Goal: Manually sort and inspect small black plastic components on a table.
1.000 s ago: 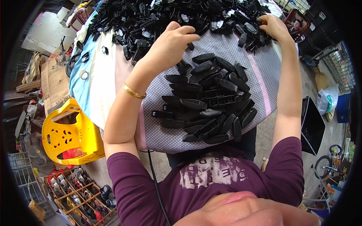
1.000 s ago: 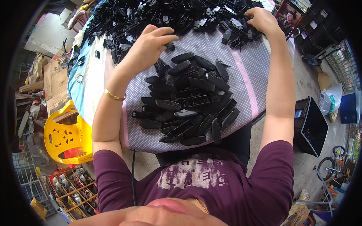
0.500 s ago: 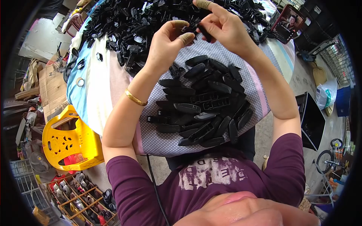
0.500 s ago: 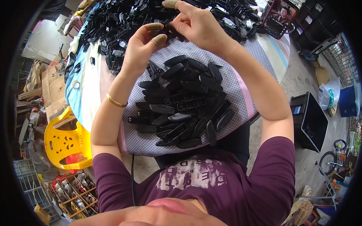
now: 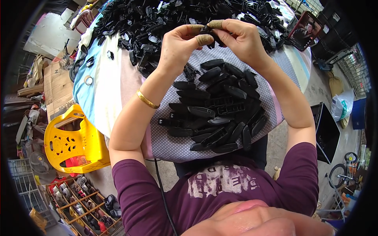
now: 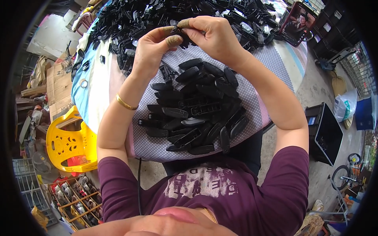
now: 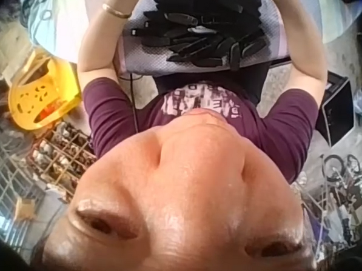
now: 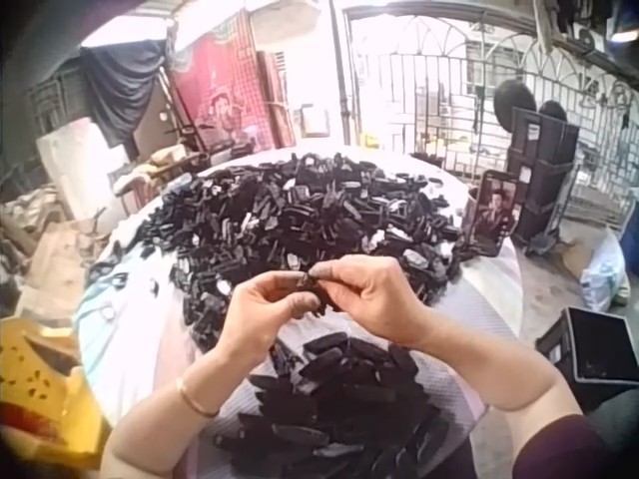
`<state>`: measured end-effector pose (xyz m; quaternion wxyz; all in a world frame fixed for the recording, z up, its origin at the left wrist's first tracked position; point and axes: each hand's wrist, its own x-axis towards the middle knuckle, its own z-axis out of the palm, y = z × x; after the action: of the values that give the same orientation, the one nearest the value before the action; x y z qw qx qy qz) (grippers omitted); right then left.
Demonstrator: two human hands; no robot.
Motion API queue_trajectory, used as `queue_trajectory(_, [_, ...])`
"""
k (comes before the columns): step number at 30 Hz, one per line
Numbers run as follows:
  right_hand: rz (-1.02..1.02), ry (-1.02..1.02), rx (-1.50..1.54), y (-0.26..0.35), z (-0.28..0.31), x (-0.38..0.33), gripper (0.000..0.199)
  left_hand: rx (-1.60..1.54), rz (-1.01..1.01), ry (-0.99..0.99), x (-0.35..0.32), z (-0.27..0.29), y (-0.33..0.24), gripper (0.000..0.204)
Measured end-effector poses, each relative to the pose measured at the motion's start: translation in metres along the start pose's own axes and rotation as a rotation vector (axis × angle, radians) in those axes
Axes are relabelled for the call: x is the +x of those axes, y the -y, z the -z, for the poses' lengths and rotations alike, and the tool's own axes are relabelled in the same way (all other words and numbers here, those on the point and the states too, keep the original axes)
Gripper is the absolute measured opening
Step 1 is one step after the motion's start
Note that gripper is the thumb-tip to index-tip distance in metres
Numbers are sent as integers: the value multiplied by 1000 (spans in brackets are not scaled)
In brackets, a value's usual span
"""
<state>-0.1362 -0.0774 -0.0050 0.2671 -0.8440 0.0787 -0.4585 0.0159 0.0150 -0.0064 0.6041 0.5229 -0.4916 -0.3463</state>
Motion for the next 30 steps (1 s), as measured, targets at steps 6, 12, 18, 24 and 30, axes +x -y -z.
queue_trajectory(6, [63,10,-95,3,1,0,16,-38,-25,-7,-2,-1,4,30])
queue_trajectory(12, [243,-13,-461,7,-6,-4,15,-497,74,-65,-4,-15,7,24])
queue_trajectory(18, [-344,276,38,-5,-4,-2,35,-308,-63,64,3,1,4,25])
queue_trajectory(24, [-338,261,49,5,-10,-5,20,-232,-161,42,0,-2,-4,20])
queue_trajectory(30, [-294,295,66,-7,2,-1,23,-122,-157,78,4,-1,-4,24])
